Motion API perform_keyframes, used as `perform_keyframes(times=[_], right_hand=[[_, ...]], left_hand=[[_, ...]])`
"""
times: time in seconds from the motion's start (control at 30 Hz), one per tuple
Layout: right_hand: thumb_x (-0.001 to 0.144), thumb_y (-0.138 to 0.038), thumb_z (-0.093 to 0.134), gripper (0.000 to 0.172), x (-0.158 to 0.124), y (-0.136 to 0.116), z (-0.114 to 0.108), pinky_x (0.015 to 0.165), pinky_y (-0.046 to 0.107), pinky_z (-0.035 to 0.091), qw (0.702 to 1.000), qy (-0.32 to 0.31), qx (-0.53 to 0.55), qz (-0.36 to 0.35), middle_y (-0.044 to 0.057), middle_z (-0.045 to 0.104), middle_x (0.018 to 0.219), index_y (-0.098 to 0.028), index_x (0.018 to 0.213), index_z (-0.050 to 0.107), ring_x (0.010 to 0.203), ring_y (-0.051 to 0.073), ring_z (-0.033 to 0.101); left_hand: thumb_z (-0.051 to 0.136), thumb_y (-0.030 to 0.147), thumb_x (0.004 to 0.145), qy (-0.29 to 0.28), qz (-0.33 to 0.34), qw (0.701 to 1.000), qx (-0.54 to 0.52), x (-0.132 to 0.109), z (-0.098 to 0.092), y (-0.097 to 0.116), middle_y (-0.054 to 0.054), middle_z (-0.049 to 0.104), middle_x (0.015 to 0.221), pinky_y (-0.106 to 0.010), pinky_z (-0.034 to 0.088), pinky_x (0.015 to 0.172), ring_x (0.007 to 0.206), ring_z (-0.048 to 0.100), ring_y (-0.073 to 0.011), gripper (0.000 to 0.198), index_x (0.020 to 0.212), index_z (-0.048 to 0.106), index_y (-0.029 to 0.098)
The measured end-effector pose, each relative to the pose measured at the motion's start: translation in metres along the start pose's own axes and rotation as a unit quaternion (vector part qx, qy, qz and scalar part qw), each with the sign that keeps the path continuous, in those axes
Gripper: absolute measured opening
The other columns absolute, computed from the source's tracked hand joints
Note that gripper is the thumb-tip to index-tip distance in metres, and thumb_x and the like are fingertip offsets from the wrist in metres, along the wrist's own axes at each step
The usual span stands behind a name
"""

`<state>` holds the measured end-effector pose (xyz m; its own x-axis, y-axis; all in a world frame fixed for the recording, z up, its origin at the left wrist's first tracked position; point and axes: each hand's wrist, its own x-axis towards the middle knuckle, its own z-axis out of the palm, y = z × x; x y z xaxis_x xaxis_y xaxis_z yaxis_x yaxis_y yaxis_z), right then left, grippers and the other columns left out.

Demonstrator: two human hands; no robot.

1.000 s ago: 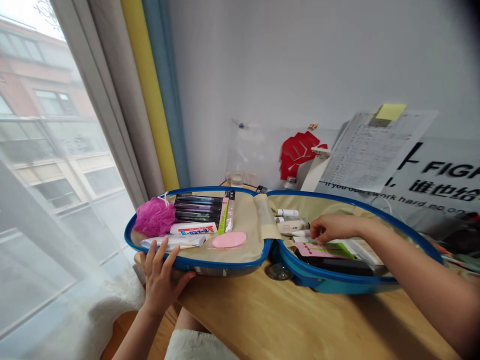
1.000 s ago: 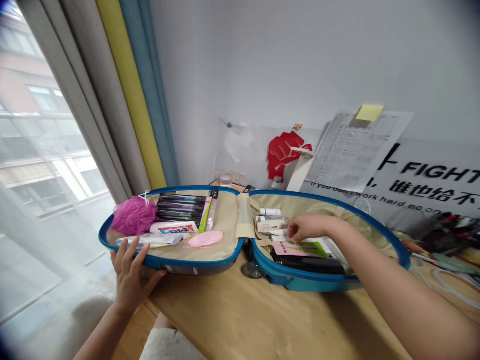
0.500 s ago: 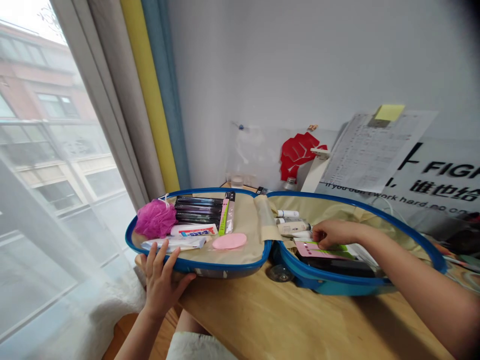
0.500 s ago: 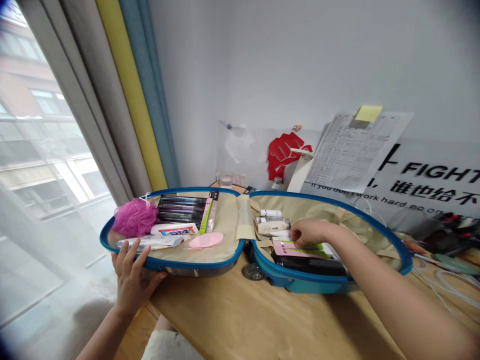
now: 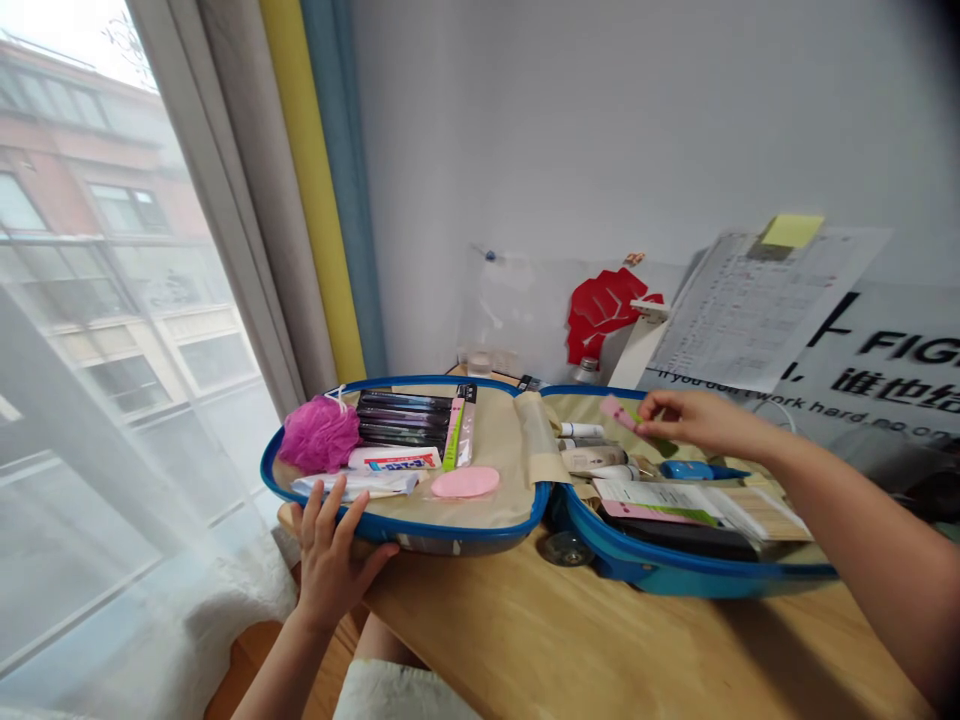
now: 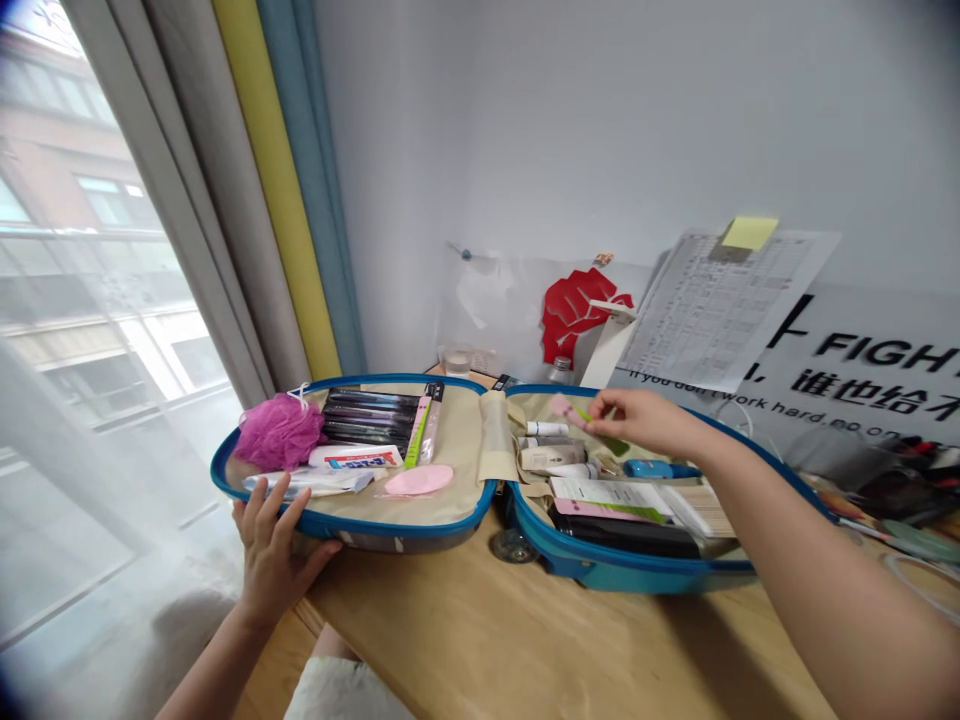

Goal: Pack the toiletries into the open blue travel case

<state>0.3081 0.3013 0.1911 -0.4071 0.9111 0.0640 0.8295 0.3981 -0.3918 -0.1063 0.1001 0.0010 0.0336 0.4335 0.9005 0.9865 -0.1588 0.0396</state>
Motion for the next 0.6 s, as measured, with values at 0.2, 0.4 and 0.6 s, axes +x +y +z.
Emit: perform_keyframes(times=[0.2, 0.4, 0.6], right_hand=[[0.072, -0.04, 0.071, 0.028, 0.028, -0.072, 0.013, 0.065, 0.024, 0.052, 0.943, 0.048, 0.327, 0.041, 0.001, 0.065, 0.073, -0.019, 0.077, 0.054, 0.068, 0.011, 0.063], [0.081, -0.024, 0.064, 0.015, 0.069, -0.14, 0.065, 0.055, 0.019, 0.05, 0.921, -0.059, 0.376, 0.079, 0.002, 0.067, 0.073, -0.016, 0.073, 0.054, 0.061, 0.008, 0.063], [0.086, -0.027, 0.059, 0.015, 0.1, -0.163, 0.113, 0.052, 0.018, 0.047, 0.934, -0.142, 0.31, 0.11, 0.0, 0.063, 0.073, -0.012, 0.084, 0.059, 0.057, 0.006, 0.058]], left_hand=[[0.061, 0.035, 0.083, -0.001, -0.001, 1.0, 0.0, -0.001, 0.0, 0.0, -0.013, 0.026, 0.152, -0.056, 0.007, 0.113, 0.142, 0.016, -0.0329, 0.072, 0.145, 0.027, 0.024], [0.062, 0.034, 0.082, -0.003, -0.006, 1.0, -0.002, 0.0, 0.0, 0.002, -0.013, 0.026, 0.152, -0.058, 0.008, 0.112, 0.141, 0.017, -0.0341, 0.072, 0.145, 0.027, 0.026], [0.062, 0.035, 0.082, -0.004, -0.008, 1.0, 0.002, -0.001, -0.001, 0.002, -0.013, 0.028, 0.151, -0.058, 0.009, 0.112, 0.141, 0.018, -0.0349, 0.072, 0.145, 0.028, 0.026]])
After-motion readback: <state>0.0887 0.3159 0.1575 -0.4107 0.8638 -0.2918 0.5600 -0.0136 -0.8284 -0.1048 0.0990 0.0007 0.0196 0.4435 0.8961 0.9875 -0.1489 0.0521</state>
